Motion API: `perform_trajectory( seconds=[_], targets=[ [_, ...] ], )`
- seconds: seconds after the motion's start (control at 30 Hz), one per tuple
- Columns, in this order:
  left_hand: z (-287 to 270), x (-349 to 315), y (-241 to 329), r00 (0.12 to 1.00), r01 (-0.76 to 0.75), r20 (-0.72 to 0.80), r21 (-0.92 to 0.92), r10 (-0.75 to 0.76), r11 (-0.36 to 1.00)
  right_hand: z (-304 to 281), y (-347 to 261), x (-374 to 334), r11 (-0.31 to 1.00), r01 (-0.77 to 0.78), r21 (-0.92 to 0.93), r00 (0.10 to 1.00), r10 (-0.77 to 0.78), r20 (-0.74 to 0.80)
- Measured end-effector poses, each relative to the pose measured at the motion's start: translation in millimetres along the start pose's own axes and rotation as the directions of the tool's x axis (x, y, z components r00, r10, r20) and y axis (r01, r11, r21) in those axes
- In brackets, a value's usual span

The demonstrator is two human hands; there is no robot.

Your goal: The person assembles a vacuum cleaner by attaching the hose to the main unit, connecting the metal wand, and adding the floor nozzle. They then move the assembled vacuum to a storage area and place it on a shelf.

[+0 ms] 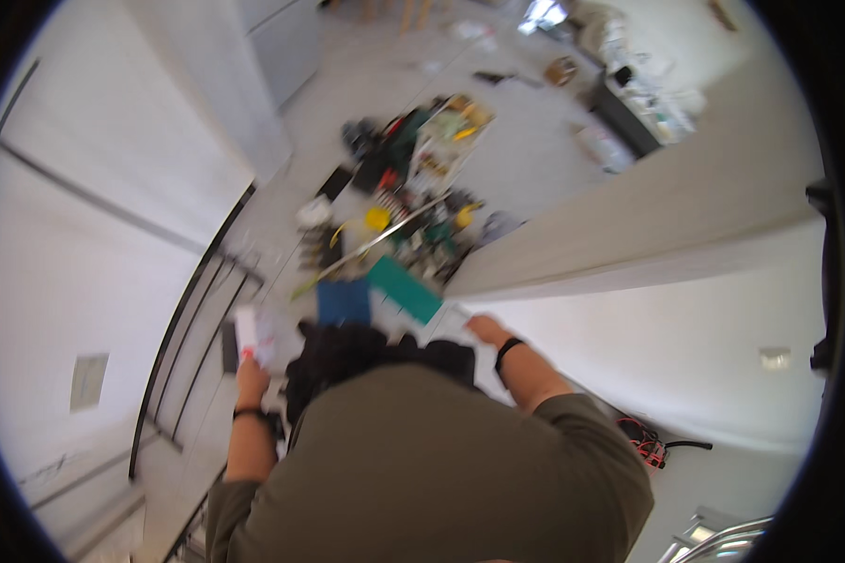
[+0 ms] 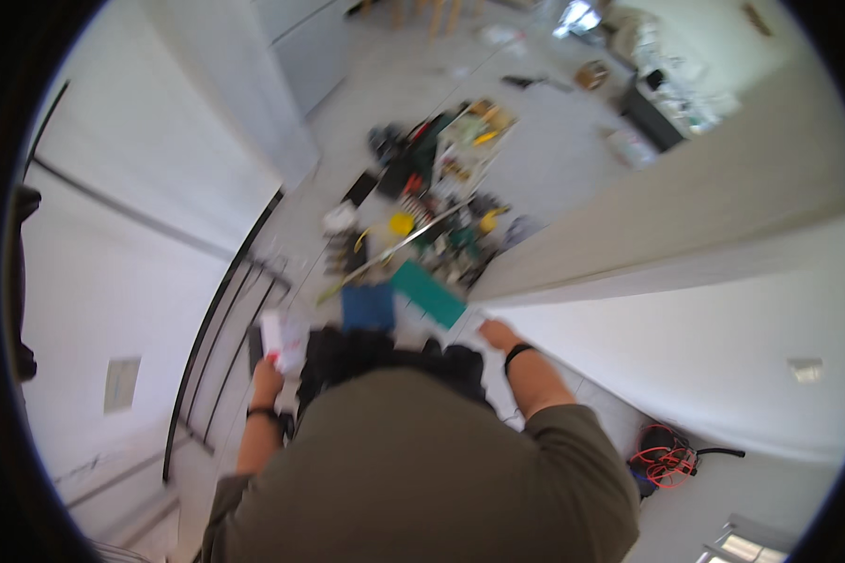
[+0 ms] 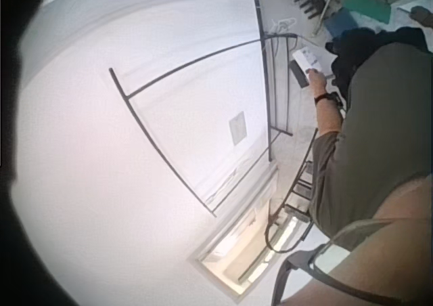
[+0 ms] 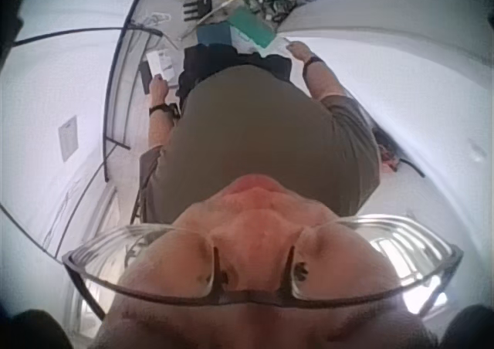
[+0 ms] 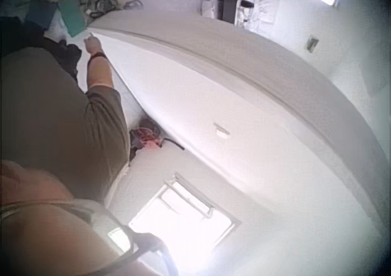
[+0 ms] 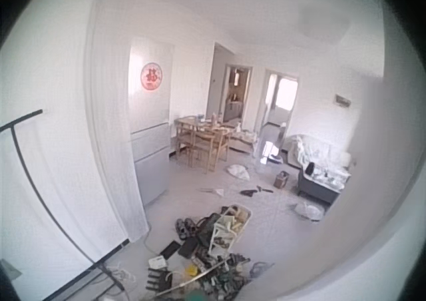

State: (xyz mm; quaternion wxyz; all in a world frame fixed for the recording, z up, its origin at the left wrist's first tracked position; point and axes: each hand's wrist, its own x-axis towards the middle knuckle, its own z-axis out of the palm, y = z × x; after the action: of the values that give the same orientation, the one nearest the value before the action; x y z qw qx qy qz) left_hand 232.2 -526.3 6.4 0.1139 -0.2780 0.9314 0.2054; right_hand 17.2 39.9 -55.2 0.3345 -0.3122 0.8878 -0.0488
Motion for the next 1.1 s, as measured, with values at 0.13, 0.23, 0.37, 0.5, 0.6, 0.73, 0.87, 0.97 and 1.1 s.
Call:
perform_trajectory(
  seconds=[0.13, 0.23, 0.37, 0.5, 0.6, 0.73, 0.87, 0.97, 1.1],
  targets=[
    [-19, 39, -38, 0.996, 0.081, 0.035, -0.126, -0.077, 0.989, -33, -50, 20, 0.895, -0.305, 0.324, 0.943, 0.332, -0.031],
    [-35, 55, -70, 0.987, 0.119, 0.121, -0.106, -0.106, 0.987, -62, -91, 38, 0.875, -0.372, 0.309, 0.927, 0.367, 0.079],
    [-53, 69, -118, 0.976, 0.141, 0.176, -0.049, -0.130, 0.989, -89, -127, 55, 0.758, -0.407, 0.510, 0.900, 0.427, 0.084],
    [-67, 98, -148, 0.971, 0.154, 0.191, -0.031, -0.145, 0.988, -96, -146, 50, 0.697, -0.493, 0.521, 0.841, 0.536, 0.078],
    [-75, 131, -144, 0.977, 0.109, 0.195, -0.082, -0.091, 0.991, -96, -150, 48, 0.631, -0.560, 0.537, 0.792, 0.598, 0.125],
    [-81, 184, -114, 0.983, -0.012, 0.175, -0.207, 0.049, 0.978, -105, -150, 65, 0.607, -0.582, 0.541, 0.779, 0.607, 0.156],
    [-83, 240, -89, 0.967, 0.014, 0.245, -0.341, 0.075, 0.940, -133, -144, 107, 0.644, -0.533, 0.550, 0.820, 0.554, 0.146],
    [-79, 284, -79, 0.946, 0.071, 0.322, -0.346, 0.048, 0.935, -163, -125, 155, 0.696, -0.526, 0.489, 0.838, 0.523, 0.156],
    [-83, 346, -62, 0.918, 0.076, 0.395, -0.250, 0.030, 0.965, -186, -72, 240, 0.896, -0.280, 0.346, 0.958, 0.284, 0.039]
  ],
)
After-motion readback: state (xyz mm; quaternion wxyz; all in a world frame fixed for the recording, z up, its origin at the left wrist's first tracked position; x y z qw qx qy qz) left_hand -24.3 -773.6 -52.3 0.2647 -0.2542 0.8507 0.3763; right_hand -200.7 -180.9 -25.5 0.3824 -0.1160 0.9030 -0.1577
